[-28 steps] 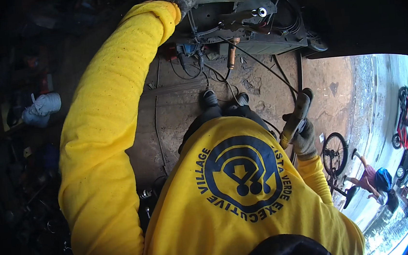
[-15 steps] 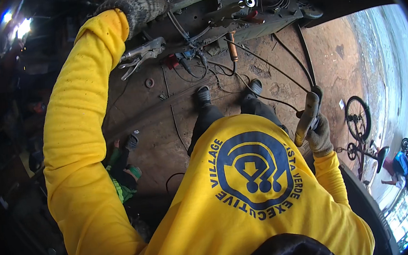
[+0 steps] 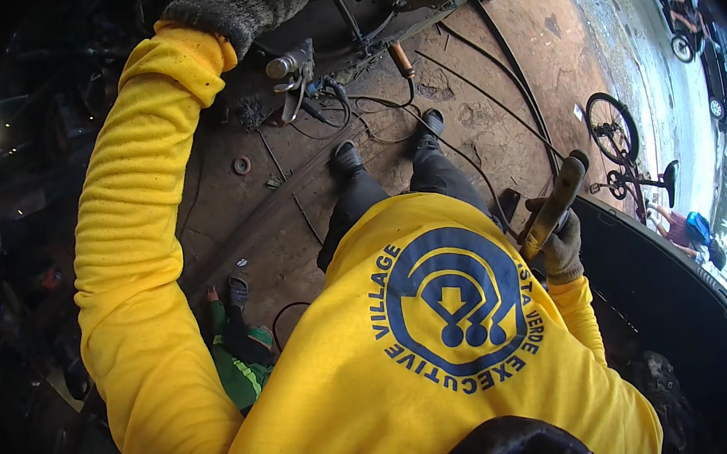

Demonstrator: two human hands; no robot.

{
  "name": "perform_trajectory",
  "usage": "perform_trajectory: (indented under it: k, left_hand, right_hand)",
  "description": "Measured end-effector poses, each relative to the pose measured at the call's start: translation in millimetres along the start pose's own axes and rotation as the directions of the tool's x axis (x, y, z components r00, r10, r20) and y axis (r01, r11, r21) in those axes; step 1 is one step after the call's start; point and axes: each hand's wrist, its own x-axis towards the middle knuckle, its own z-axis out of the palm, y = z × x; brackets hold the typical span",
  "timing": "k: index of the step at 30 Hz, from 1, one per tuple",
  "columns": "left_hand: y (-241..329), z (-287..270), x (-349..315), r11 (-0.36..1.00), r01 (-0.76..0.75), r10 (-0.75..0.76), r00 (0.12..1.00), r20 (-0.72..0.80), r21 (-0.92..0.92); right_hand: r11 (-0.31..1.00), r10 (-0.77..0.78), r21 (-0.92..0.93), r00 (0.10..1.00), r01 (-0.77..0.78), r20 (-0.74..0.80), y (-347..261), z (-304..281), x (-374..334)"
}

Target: The person uses a hammer and pliers to adjust and secure a metal frame component in a workshop. They repeatedly tap and reposition the frame while another person works nearby.

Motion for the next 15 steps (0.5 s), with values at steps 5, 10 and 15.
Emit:
perform_trajectory:
  k: [5, 10, 15]
  left_hand:
    - [-21.4, 22.1, 5.2, 0.908, -0.419, 0.417, 0.889, -0.187, 0.032]
    - [-16.9, 19.6, 8.3, 0.904, -0.425, 0.424, 0.905, -0.033, -0.050]
    - [-11.1, 9.7, 13.7, 0.861, -0.470, 0.477, 0.879, -0.014, -0.193]
  right_hand:
    - [1.000, -0.008, 0.007, 1.000, 0.009, -0.010, 6.5, 15.1, -10.8]
    - [0.996, -0.005, 0.084, 0.999, 0.010, -0.052, 17.3, 26.7, -18.1]
    - [0.996, -0.003, 0.092, 0.997, 0.010, -0.076, 20.1, 29.9, -18.4]
